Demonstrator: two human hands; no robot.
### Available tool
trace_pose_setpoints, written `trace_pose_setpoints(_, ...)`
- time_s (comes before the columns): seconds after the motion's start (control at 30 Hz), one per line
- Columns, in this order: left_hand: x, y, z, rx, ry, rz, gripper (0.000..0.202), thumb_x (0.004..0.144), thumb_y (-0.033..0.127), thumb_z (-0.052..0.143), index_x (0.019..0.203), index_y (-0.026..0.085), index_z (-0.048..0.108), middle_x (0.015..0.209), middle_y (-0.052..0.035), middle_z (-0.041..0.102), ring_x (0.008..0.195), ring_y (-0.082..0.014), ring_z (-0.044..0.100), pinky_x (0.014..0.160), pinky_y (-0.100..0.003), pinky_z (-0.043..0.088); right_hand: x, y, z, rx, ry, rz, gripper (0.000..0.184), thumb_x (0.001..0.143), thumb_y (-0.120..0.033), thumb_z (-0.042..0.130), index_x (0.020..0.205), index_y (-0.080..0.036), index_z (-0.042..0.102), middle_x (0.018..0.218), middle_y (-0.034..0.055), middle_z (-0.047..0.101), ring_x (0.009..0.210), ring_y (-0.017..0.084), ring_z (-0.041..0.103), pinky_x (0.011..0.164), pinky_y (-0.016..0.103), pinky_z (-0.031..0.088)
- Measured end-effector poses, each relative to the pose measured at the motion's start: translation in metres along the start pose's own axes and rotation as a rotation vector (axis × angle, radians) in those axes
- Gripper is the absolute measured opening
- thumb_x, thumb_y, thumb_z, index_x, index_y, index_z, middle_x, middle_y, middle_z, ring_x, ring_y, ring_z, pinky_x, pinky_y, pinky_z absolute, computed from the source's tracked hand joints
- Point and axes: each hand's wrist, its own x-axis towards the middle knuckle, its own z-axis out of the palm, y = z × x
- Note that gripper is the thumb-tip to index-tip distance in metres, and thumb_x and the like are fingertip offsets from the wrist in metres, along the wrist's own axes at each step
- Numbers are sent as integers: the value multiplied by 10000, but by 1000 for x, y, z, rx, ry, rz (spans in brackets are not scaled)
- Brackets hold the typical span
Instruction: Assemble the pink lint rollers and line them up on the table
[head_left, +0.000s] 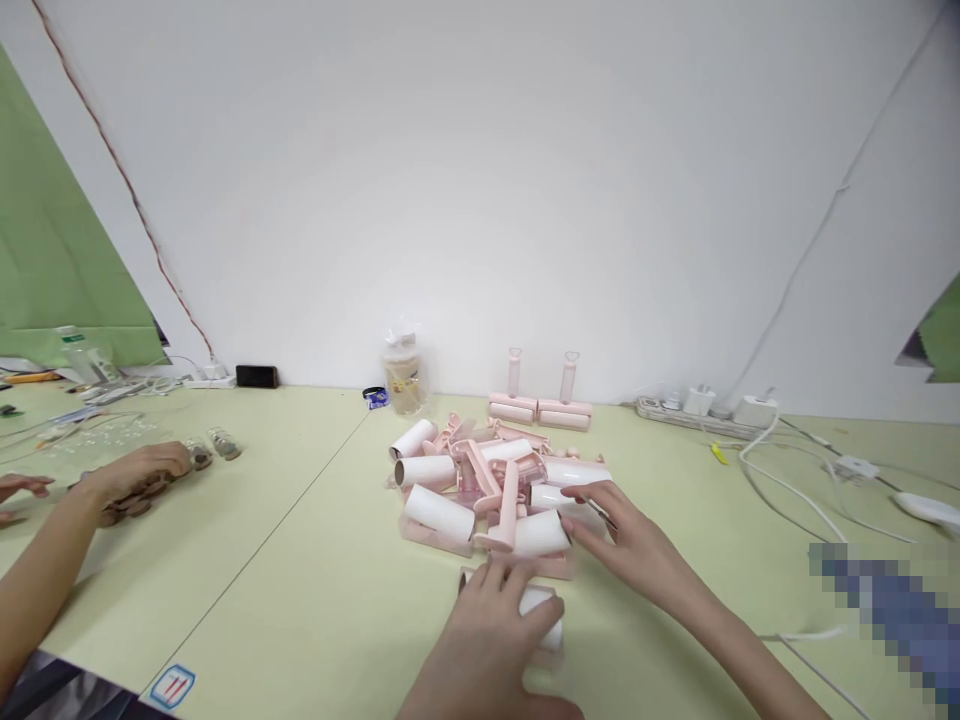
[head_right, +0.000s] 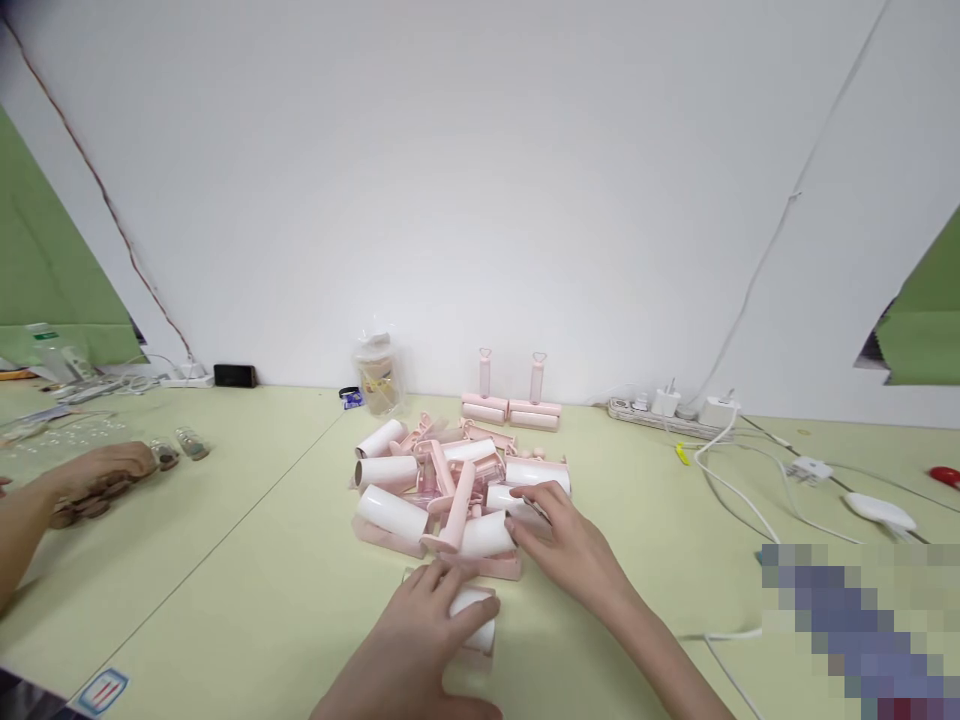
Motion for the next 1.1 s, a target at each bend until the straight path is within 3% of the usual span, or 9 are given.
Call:
trace_pose_setpoints(0.1,-3,-1,8,135,-73,-42,484,635,290,703,1082,239,525,1035,-91,608,917,-309,542,731,-411,464,1,2,4,-78,-129,-80,383,757,-399,553,1122,-328,462,1180,15,520,886,223,604,690,330,466)
trace_pose_setpoints(0.17,-11,-9,11,163,-77,-8,509,645,268,703,1113,220,508,1011,-80,638,888,-282,575,779,-406,457,-1,2,9,-110,-181,-113,385,733,-341,575,1101,-316,466,1142,2,558,861,222,618,671,315,466)
trace_pose_setpoints(0.3,-42,-47,13,290,100,103,562,629,424,714,1144,314,518,1114,-40,634,1016,-302,564,915,-427,383,-7,0,15,-105,-163,-110,340,753,-321,552,1082,-311,467,1024,-21,627,811,209,635,638,287,467)
trace_pose_setpoints(0.43,-72,-87,13,413,211,-6,623,640,370,707,1206,438,457,1140,2,617,1029,-285,557,975,-461,319,3,-10,6,-195,-108,-142,302,790,-340,501,1090,-310,493,1095,4,586,786,198,634,614,280,463)
trace_pose_setpoints(0.53,-80,-103,12,381,272,-171,608,677,288,677,1231,394,452,1151,-15,607,1078,-291,517,967,-481,342,26,-26,0,-291,-100,-208,310,825,-232,397,1100,-304,522,1149,36,551,673,172,620,583,287,429)
trace_pose_setpoints(0.63,-76,-111,11,279,326,-215,563,675,284,674,1207,286,491,1180,-52,589,1080,-285,512,903,-405,439,51,-43,2,-325,-208,-345,312,734,-158,489,977,-312,611,1174,0,563,691,167,612,572,260,387)
trace_pose_setpoints(0.77,-67,-120,7,219,376,-222,460,685,293,668,1127,288,541,1195,-50,574,1083,-285,509,888,-412,450,68,-55,0,-363,-302,-425,104,674,-165,574,712,-246,628,966,-28,651,682,160,601,561,238,348)
trace_pose_setpoints(0.93,-61,-123,3,182,426,-229,459,663,288,672,1108,294,560,1231,-87,514,1085,-295,503,852,-414,463,83,-60,-15,-421,-181,-253,98,778,-247,531,853,-218,586,717,-17,624,652,159,566,544,246,360)
trace_pose_setpoints(1.1,-58,-122,6,238,477,-215,464,603,249,669,1057,282,582,1206,-94,511,1074,-306,493,865,-433,442,113,-71,19,-468,-131,-20,223,876,-330,496,980,-148,574,924,33,615,783,157,594,694,345,480)
